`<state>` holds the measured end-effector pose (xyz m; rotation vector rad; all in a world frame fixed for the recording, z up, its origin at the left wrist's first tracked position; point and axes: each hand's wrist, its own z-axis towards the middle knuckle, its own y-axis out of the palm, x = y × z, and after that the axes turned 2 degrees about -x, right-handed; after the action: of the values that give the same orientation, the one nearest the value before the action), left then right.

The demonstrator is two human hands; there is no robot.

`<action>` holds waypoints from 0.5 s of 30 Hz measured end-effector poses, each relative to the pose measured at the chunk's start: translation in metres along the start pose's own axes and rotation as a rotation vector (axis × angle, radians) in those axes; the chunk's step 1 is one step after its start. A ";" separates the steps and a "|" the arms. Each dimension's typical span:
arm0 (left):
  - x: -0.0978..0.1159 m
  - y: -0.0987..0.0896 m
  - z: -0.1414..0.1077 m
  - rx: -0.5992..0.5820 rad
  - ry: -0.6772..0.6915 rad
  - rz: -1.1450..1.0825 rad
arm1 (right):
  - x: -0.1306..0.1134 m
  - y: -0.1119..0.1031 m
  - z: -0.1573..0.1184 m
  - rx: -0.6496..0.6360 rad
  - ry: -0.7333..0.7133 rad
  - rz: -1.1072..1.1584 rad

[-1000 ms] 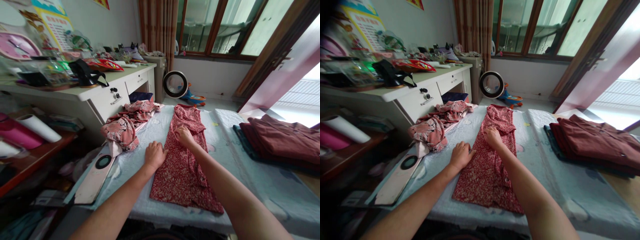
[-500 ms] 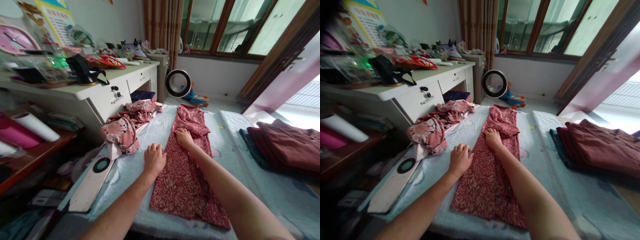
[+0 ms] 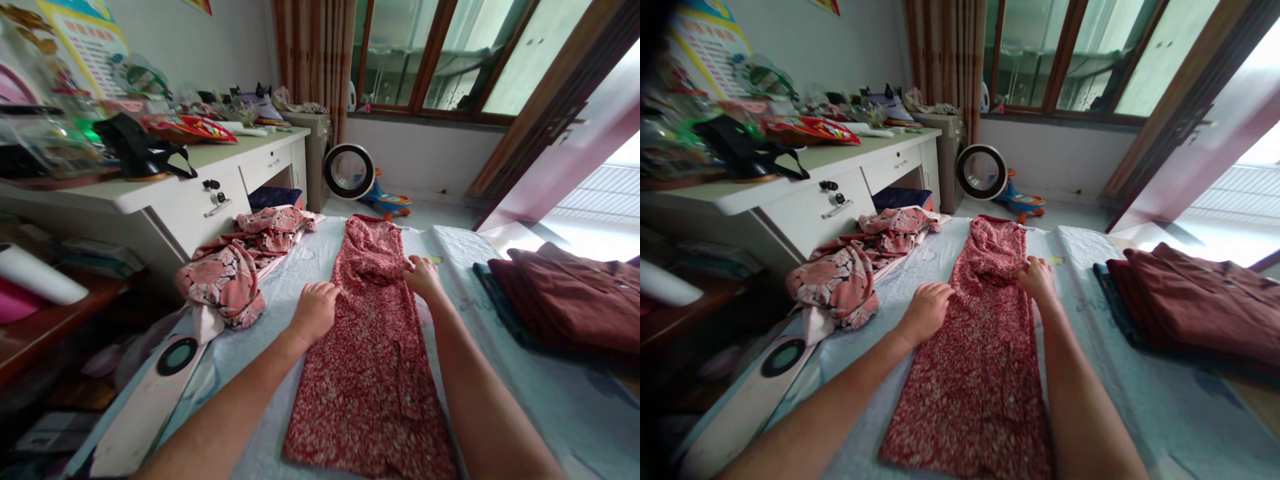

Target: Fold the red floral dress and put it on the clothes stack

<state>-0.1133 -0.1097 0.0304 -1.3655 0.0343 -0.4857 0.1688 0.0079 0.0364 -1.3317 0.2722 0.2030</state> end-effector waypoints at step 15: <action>-0.027 0.044 0.090 0.071 -0.195 -0.021 | 0.011 0.028 0.005 0.103 -0.072 0.290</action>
<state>-0.0968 -0.0115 0.0017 -1.3390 -0.1560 -0.3656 0.1713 0.0194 0.0080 -1.1774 0.4093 0.4743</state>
